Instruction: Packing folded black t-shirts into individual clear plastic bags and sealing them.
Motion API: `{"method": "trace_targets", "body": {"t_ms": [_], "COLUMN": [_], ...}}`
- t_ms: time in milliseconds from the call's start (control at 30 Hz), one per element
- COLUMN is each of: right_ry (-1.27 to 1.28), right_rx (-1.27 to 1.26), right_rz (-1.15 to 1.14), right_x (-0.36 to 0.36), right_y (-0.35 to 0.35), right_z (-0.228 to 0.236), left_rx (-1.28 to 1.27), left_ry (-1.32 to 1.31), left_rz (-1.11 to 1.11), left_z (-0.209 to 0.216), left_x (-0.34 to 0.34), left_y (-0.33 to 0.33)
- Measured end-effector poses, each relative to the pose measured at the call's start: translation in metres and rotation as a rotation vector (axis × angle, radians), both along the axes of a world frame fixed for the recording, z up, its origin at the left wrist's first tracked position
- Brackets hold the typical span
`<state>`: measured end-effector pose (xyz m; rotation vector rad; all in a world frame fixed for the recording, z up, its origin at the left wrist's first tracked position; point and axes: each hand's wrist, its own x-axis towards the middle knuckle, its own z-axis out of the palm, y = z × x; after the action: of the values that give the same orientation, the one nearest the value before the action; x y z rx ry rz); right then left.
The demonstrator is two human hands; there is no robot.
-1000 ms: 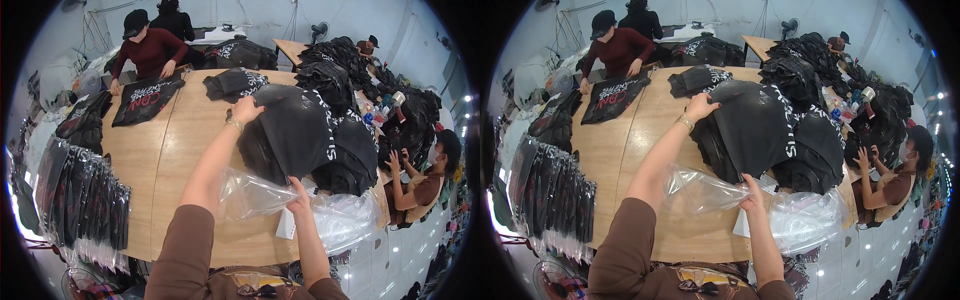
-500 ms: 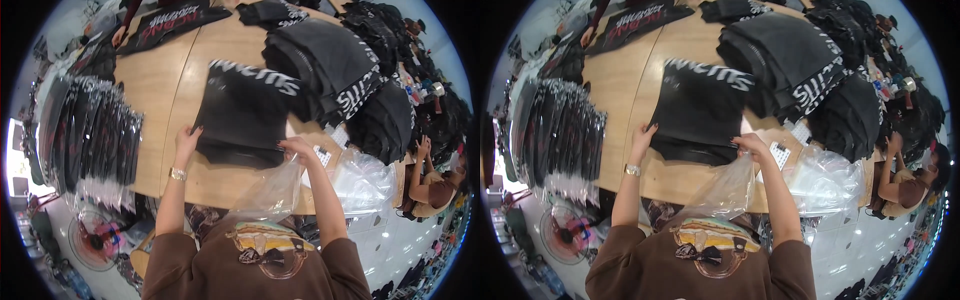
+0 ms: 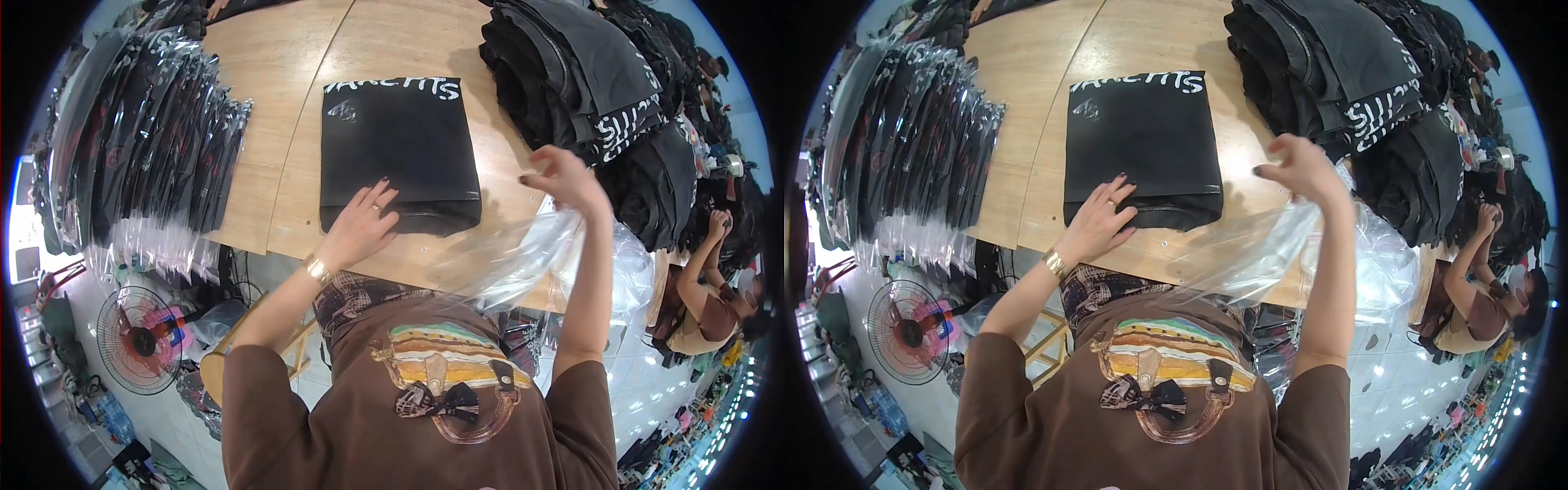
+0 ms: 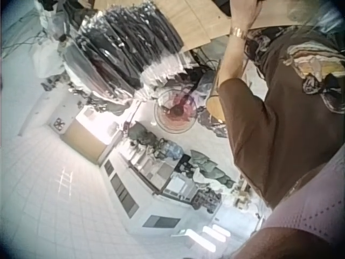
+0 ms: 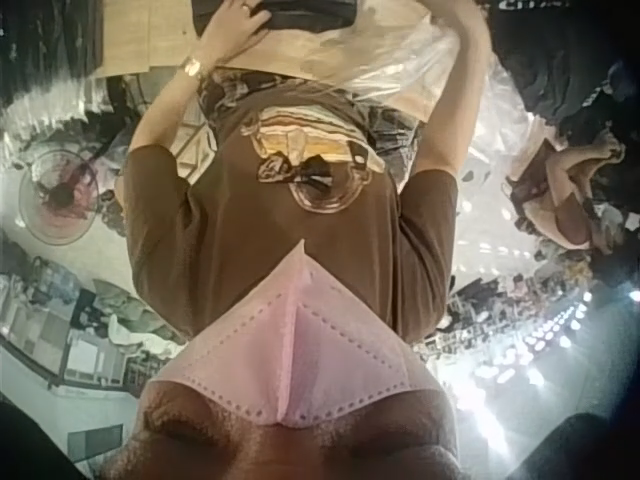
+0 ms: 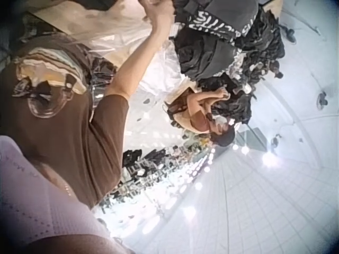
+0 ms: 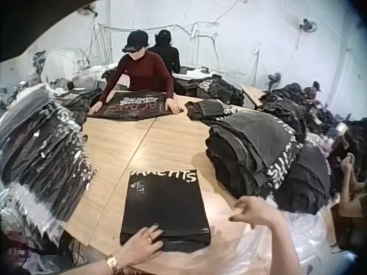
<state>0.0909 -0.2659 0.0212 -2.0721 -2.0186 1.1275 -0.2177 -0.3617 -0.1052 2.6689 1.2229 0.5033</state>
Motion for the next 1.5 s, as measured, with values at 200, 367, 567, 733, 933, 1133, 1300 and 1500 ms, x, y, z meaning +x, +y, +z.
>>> {"method": "trace_targets", "body": {"t_ms": [200, 367, 567, 733, 933, 1133, 1300, 1500], "right_ry": [-0.783, -0.356, -0.285, -0.262, -0.309, -0.406, -0.360, -0.356], "right_rx": [0.310, 0.377, 0.280, 0.172, 0.075, 0.204, 0.214, 0.214], "right_rz": [0.223, 0.504, 0.379, 0.308, 0.216, 0.310, 0.320, 0.347], "right_x": [-0.025, -0.094, -0.115, -0.114, -0.138, -0.133, -0.127, -0.134], "right_y": [-0.029, -0.030, 0.032, 0.052, 0.046, 0.044, 0.047, 0.034], "right_z": [0.023, -0.058, -0.109, -0.108, -0.093, -0.098, -0.108, -0.097], "left_rx": [-0.310, -0.505, -0.546, -0.494, -0.888, -0.815, -0.932, -0.791], "left_ry": [-0.016, -0.196, -0.227, -0.111, -0.090, 0.081, 0.240, 0.203], "left_rz": [0.053, 0.265, 0.340, 0.296, 0.149, 0.324, 0.328, 0.396], "left_z": [0.002, 0.004, -0.024, -0.009, -0.019, -0.003, 0.002, -0.016], "left_x": [-0.003, -0.007, -0.016, -0.013, -0.025, -0.019, -0.018, -0.030], "left_y": [0.040, 0.086, 0.127, 0.135, 0.164, 0.175, 0.187, 0.184]}}
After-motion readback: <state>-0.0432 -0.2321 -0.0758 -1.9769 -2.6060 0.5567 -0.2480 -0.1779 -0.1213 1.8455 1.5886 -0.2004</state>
